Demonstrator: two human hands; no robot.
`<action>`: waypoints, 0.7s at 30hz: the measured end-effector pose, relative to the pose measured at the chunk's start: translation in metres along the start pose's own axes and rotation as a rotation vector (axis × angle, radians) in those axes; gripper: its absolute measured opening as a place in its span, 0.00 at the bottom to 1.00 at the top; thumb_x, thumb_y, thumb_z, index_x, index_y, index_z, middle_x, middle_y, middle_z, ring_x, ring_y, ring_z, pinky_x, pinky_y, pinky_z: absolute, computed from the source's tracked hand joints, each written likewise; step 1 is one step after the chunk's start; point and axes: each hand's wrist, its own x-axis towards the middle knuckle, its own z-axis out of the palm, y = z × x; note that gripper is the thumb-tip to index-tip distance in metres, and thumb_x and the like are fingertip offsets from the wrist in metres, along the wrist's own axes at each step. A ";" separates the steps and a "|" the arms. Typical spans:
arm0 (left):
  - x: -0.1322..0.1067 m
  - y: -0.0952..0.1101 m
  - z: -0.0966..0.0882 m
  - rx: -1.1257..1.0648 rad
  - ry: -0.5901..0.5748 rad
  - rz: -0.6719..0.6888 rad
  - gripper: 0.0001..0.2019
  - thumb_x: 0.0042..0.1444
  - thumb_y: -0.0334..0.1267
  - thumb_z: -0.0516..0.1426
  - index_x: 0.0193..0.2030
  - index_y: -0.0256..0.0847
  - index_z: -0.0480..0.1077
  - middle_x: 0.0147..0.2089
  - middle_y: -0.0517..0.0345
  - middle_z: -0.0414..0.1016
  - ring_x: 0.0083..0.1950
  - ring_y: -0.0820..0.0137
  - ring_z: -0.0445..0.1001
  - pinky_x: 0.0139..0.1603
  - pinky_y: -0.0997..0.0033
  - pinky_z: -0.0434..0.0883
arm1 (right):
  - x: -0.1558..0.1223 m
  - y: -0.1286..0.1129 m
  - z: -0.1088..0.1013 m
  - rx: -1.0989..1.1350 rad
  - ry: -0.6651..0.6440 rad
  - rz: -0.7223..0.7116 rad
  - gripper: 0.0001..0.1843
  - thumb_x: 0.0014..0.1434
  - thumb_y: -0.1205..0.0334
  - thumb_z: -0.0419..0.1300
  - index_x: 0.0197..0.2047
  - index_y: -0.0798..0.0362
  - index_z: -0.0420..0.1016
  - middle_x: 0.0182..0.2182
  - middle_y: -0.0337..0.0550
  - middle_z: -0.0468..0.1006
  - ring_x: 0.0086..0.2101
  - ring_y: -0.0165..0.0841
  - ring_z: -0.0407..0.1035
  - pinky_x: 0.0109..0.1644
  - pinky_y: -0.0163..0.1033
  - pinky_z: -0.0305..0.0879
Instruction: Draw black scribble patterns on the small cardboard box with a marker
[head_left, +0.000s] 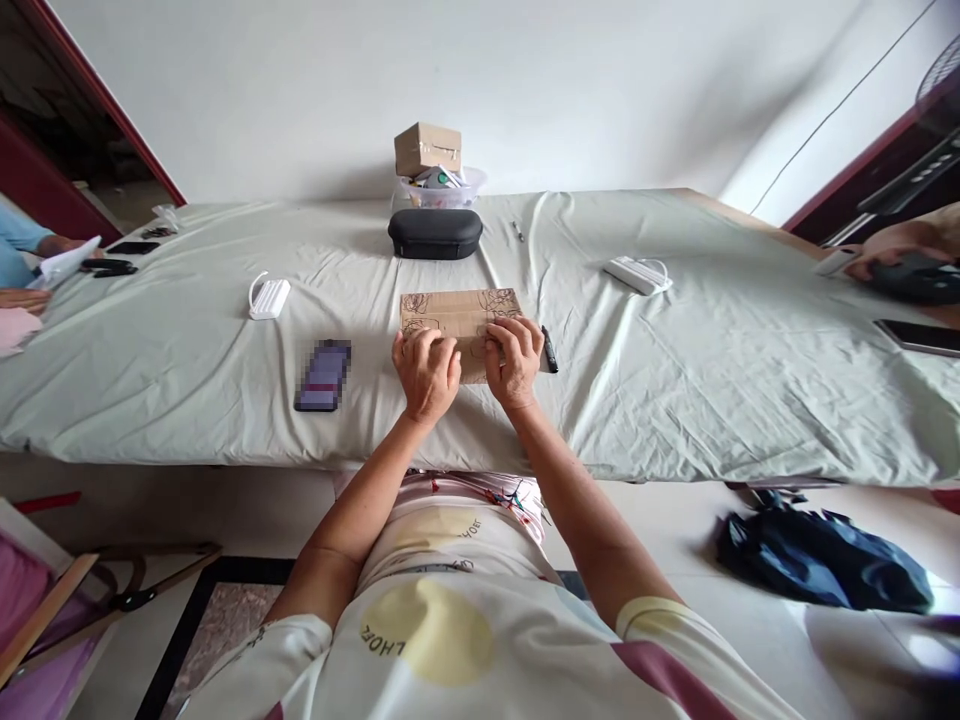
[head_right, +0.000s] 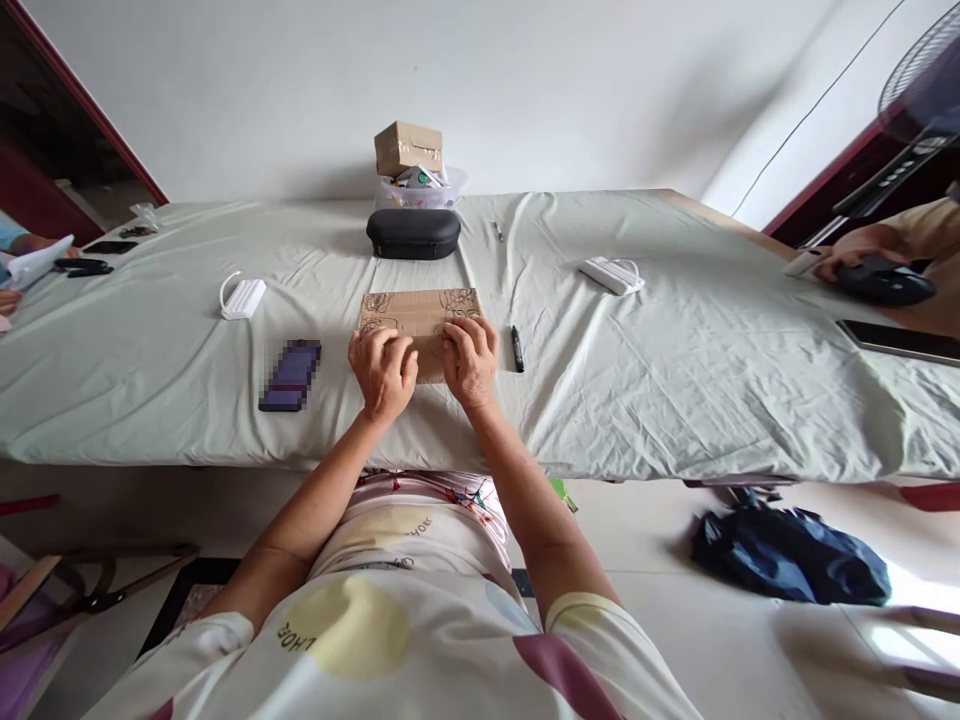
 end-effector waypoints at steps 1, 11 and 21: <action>0.000 0.000 0.000 0.003 -0.009 -0.003 0.13 0.71 0.43 0.55 0.51 0.45 0.80 0.56 0.43 0.79 0.65 0.54 0.74 0.80 0.43 0.52 | 0.000 0.000 0.000 -0.013 -0.022 0.020 0.18 0.73 0.58 0.49 0.54 0.48 0.79 0.54 0.51 0.82 0.60 0.46 0.70 0.69 0.59 0.66; 0.000 -0.007 0.003 -0.022 -0.106 -0.033 0.17 0.70 0.37 0.55 0.60 0.49 0.79 0.60 0.42 0.77 0.69 0.51 0.72 0.81 0.37 0.49 | -0.001 -0.031 -0.004 -0.073 -0.221 0.129 0.21 0.74 0.55 0.51 0.63 0.43 0.78 0.66 0.49 0.76 0.72 0.52 0.60 0.80 0.73 0.36; -0.002 -0.022 0.003 -0.034 -0.101 0.057 0.20 0.70 0.35 0.53 0.63 0.46 0.78 0.62 0.42 0.77 0.70 0.54 0.72 0.82 0.42 0.50 | -0.005 -0.004 -0.012 -0.022 -0.210 0.200 0.24 0.73 0.55 0.50 0.65 0.44 0.78 0.72 0.50 0.70 0.75 0.51 0.55 0.79 0.68 0.51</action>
